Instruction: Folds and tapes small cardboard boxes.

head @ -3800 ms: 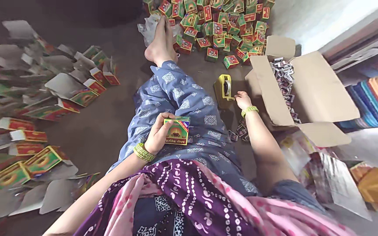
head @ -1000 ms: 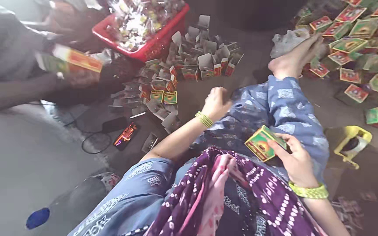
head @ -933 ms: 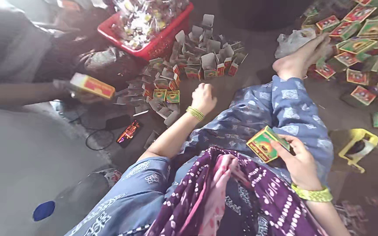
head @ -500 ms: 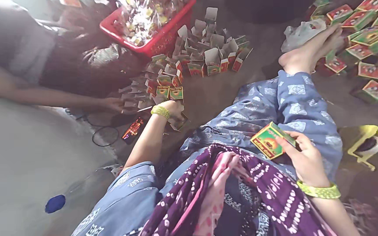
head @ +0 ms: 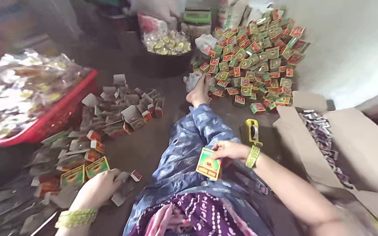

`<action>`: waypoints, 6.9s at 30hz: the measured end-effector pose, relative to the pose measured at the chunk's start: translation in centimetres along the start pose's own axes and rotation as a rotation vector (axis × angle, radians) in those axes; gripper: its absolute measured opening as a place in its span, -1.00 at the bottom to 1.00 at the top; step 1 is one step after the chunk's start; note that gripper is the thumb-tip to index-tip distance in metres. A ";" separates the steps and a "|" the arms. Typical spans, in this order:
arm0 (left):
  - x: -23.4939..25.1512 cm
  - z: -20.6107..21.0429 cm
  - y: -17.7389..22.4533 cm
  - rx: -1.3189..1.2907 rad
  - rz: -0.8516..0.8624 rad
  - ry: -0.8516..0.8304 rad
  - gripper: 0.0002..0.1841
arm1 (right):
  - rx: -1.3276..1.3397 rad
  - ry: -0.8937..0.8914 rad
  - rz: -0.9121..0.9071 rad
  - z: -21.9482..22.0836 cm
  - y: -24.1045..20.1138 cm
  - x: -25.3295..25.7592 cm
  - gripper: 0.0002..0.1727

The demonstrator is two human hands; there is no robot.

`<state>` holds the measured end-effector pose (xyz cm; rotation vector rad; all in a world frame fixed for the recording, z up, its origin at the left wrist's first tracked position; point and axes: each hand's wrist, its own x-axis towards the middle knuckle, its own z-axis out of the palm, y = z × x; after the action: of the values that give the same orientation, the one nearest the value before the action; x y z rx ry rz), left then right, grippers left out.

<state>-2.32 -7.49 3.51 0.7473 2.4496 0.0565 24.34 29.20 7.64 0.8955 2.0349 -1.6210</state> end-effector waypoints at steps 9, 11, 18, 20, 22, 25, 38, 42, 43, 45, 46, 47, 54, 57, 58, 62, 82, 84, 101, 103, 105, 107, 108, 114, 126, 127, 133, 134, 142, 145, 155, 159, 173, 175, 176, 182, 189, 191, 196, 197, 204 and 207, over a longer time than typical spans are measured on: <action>0.4 -1.0 6.1 -0.231 0.520 0.621 -0.66 | 0.660 1.085 -0.788 -16.7 -13.1 -4.4 -0.31; 0.0 -1.4 8.2 -0.302 0.621 0.649 -0.62 | 0.511 0.983 -0.753 -13.6 -12.9 -4.9 -0.39; -0.5 -1.2 15.8 -0.662 0.946 0.464 -0.74 | -0.259 0.070 -0.786 -0.2 -3.1 -2.3 -0.01; -0.7 -1.0 18.0 -0.743 0.987 0.365 -0.76 | -0.423 0.083 -0.809 2.2 -0.7 -2.5 -0.03; -0.9 -1.0 19.9 -0.782 1.000 0.259 -0.77 | -0.474 0.275 -0.846 3.6 1.3 -2.5 -0.20; -0.4 -0.9 22.1 -0.885 1.029 0.120 -0.76 | -0.347 0.438 -0.856 3.8 3.7 -2.8 -0.37; 3.8 10.2 24.1 -1.042 1.266 -0.011 -0.31 | -0.141 0.752 -0.857 4.8 8.9 -3.4 -0.27; 4.7 10.7 23.2 -0.982 1.219 0.028 -0.35 | 0.008 0.777 -0.703 1.9 11.5 -4.4 -0.48; 4.8 10.8 23.2 -0.991 1.208 0.030 -0.34 | 0.043 0.859 -0.594 0.4 12.7 -4.6 -0.54; 5.1 11.2 23.2 -1.015 1.174 0.035 -0.33 | -0.071 1.039 -0.295 -3.0 16.0 -4.5 -0.58; 5.3 11.3 23.3 -1.040 1.157 0.030 -0.32 | -0.181 1.074 -0.106 -4.9 17.8 -4.3 -0.60; 5.5 11.5 23.3 -1.059 1.136 0.028 -0.31 | -0.257 1.047 0.102 -6.8 19.8 -4.0 -0.56; 5.9 11.6 23.2 -1.092 1.128 0.002 -0.23 | -0.322 0.944 0.644 -13.2 28.5 -1.5 -0.41; 6.0 11.5 23.3 -1.065 1.135 0.007 -0.22 | -0.340 0.920 0.715 -14.5 29.5 -0.8 -0.44; 6.0 11.4 23.3 -1.056 1.130 0.013 -0.22 | -0.358 0.888 0.757 -14.5 28.9 -0.7 -0.44; 6.1 11.3 23.2 -1.042 1.114 0.031 -0.26 | -0.335 1.015 0.781 -14.1 29.0 0.4 -0.38; 5.9 11.6 23.4 -0.971 1.015 0.137 -0.29 | 0.231 1.016 -0.874 4.9 6.3 -5.0 -0.67; 5.6 11.6 23.3 -0.946 1.002 0.142 -0.30 | 0.042 1.003 -0.926 6.6 4.2 -4.3 -0.72; 5.3 10.9 22.5 -0.721 0.903 0.153 -0.39 | -0.826 0.827 -0.777 9.4 3.2 -1.9 -0.69; 5.5 11.0 22.3 -0.787 0.923 0.153 -0.24 | -0.700 0.992 -0.869 9.0 3.6 -2.1 -0.71; 5.6 11.3 22.2 -0.905 0.978 0.157 -0.10 | -0.588 1.138 -0.901 8.1 4.0 -2.4 -0.67; 5.6 11.6 22.4 -1.053 1.094 0.181 -0.05 | -0.474 1.180 -0.879 7.0 4.8 -2.2 -0.55; 5.6 11.7 22.6 -1.117 1.149 0.184 -0.02 | -0.400 1.146 -0.871 6.4 5.3 -2.0 -0.45; 5.2 12.0 22.8 -1.216 1.215 0.126 0.16 | 0.046 0.678 -0.889 5.6 7.8 -0.4 -0.28; 4.5 11.6 22.7 -1.117 1.259 0.025 -0.39 | -0.209 0.651 -0.895 5.3 8.1 0.3 -0.54; 4.6 11.6 22.8 -1.109 1.248 0.007 -0.38 | -0.103 0.668 -0.918 5.3 8.0 0.3 -0.63; 5.0 12.0 23.2 -1.228 1.207 -0.063 -0.08 | 0.368 0.583 -0.877 4.0 6.7 -1.8 -0.55; 5.1 12.1 23.2 -1.240 1.215 -0.065 -0.08 | 0.287 0.574 -0.878 3.9 6.5 -2.0 -0.65; 5.1 12.2 23.2 -1.184 1.273 -0.081 -0.08 | -0.191 0.620 -0.901 4.2 5.9 -2.4 -0.78; 5.2 12.2 23.1 -1.174 1.291 -0.093 -0.07 | -0.168 0.629 -0.928 4.0 5.8 -2.5 -0.83; 5.2 12.4 23.0 -1.142 1.296 -0.107 -0.08 | -0.430 0.553 -0.911 3.8 5.8 -3.3 -0.73; 5.3 12.5 23.1 -1.176 1.246 -0.084 -0.11 | -0.553 0.648 -0.920 4.9 6.5 -3.2 -0.67; 4.8 11.5 22.8 -1.281 0.996 -0.188 -0.53 | 0.100 1.073 -0.407 -2.8 14.3 -2.4 -0.59; 4.8 11.4 22.9 -1.299 0.984 -0.168 -0.63 | 0.101 1.205 -0.139 -6.7 16.9 -1.6 -0.56; 4.9 11.5 22.9 -1.296 0.988 -0.154 -0.67 | 0.092 1.225 -0.020 -8.5 18.1 -1.2 -0.50; 5.2 11.6 23.2 -1.292 1.020 -0.104 -0.73 | -0.042 1.064 0.200 -14.6 23.4 1.3 -0.44; 5.7 11.7 23.4 -1.275 1.064 -0.070 -0.73 | -0.025 1.001 0.142 -16.3 23.4 3.3 -0.48; 5.7 11.8 23.5 -1.276 1.069 -0.074 -0.73 | 0.006 1.021 0.163 -16.5 23.1 3.7 -0.45; 5.7 11.8 23.5 -1.278 1.074 -0.070 -0.73 | 0.127 1.074 0.197 -16.1 21.5 2.8 -0.51; 5.7 11.8 23.4 -1.276 1.080 -0.064 -0.73 | 0.160 1.086 0.201 -15.9 21.1 2.4 -0.54; 5.8 11.9 23.3 -1.263 1.093 -0.063 -0.73 | 0.298 1.094 0.283 -12.2 20.2 -0.6 -0.63; 5.7 12.0 23.3 -1.262 1.099 -0.067 -0.73 | 0.214 1.050 0.347 -11.0 20.0 -1.1 -0.59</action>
<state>11.81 13.68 -4.80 1.2202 1.1741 1.6930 39.86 42.13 -3.15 2.3987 2.0612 -1.2792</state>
